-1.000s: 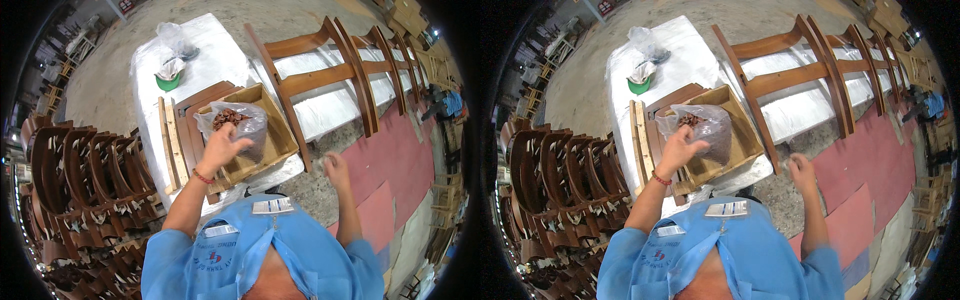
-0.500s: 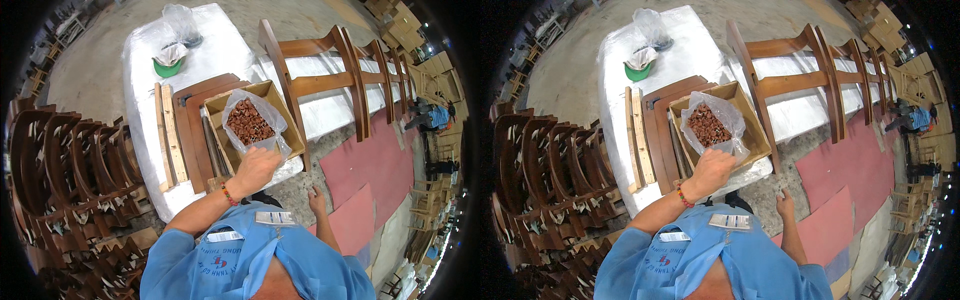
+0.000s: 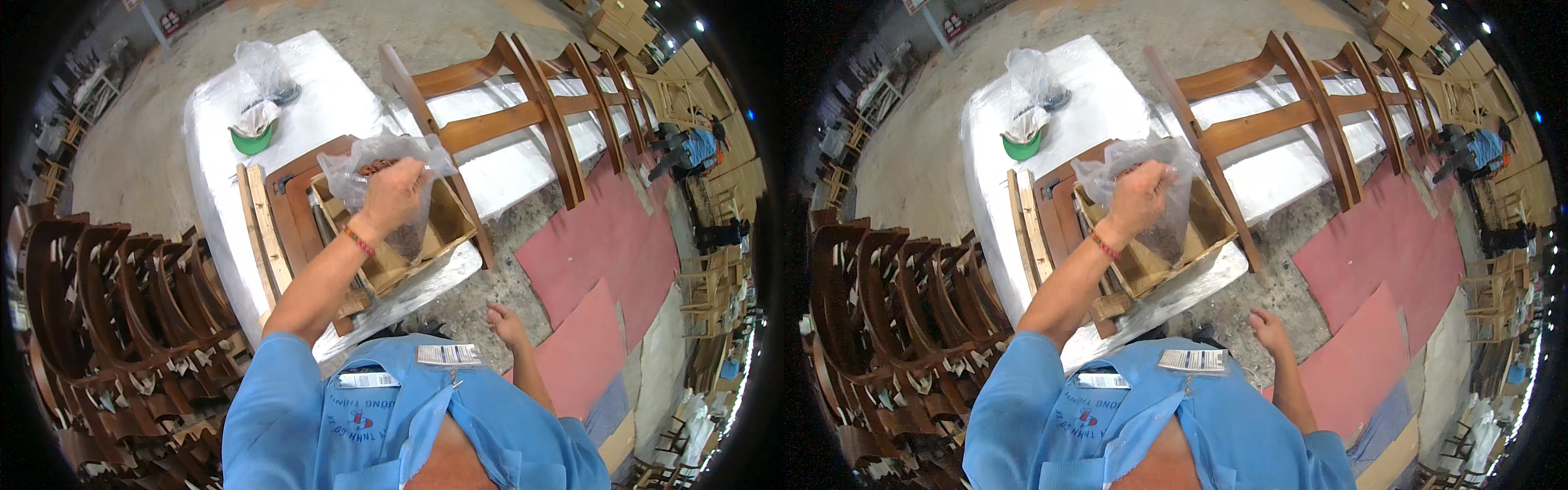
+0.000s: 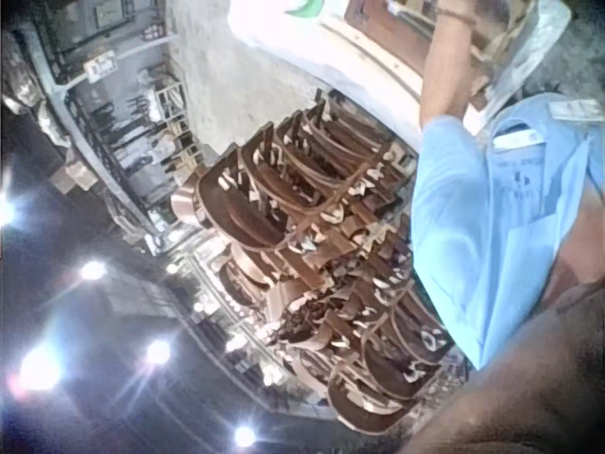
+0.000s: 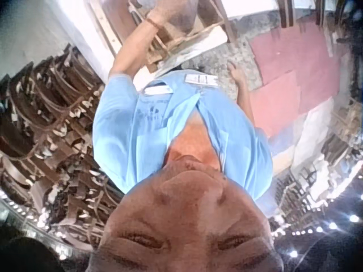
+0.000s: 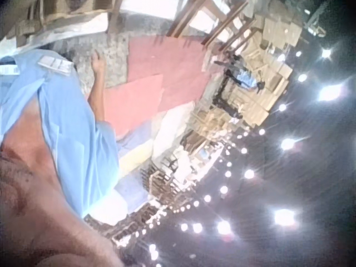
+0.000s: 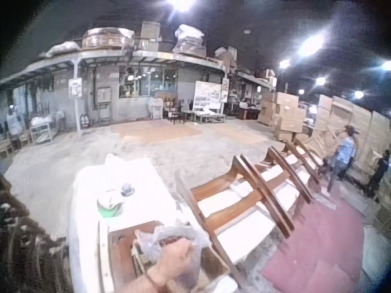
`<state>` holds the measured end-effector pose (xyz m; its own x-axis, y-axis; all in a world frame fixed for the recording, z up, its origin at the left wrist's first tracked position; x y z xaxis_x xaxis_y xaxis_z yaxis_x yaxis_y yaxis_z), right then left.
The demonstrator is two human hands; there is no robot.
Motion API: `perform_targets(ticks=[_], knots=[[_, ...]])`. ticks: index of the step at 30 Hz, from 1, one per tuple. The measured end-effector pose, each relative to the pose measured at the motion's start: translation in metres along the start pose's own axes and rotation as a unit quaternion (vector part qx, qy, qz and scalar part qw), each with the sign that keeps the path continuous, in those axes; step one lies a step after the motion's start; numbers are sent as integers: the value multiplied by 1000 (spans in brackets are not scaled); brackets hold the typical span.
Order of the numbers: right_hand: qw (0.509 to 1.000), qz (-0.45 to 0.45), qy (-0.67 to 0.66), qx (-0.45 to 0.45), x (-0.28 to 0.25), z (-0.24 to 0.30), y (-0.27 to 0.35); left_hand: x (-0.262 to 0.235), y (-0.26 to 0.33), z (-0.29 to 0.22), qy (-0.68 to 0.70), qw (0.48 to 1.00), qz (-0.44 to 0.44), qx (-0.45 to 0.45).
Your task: The person opens a plastic bag containing small wooden furniture hardware and pours the contents into a cardboard box. They then repeatedly pick up handfuls of the hardware, sift through them, and place them back into the box.
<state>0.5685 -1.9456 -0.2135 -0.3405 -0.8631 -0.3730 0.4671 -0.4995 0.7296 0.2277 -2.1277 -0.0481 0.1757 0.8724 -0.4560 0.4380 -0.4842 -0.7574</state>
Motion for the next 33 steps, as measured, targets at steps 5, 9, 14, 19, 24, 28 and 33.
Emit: perform_targets(ticks=[5,9,14,19,24,28,33], knots=[[989,40,-101,-97,-8,49,-10,-12,-74,-17,-51,994,-92,-7],[937,152,-288,-124,-17,75,-16,-33,-136,-83,-102,989,-75,74],[787,339,-495,-140,-13,135,-25,-69,-206,-202,-54,981,-86,167],[727,390,-514,-236,19,170,-21,-85,-223,-263,123,979,-132,92],[767,344,-520,-155,7,110,-10,-69,-169,-230,201,973,-36,-105],[793,292,-528,-87,3,54,1,-49,-114,-180,254,955,13,-152],[796,265,-542,-52,17,42,-2,-35,-80,-102,262,927,13,-267]])
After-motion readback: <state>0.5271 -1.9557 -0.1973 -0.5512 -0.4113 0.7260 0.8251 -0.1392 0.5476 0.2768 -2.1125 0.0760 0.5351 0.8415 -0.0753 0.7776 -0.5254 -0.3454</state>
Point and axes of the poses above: each hand's wrist, its own y-axis away from the middle knuckle, its own x-axis out of the palm, z = x × y, the point moved 2 cm from there along -y, towards the middle knuckle, and after that the axes turned 9 degrees about x, right-handed, at the moved point
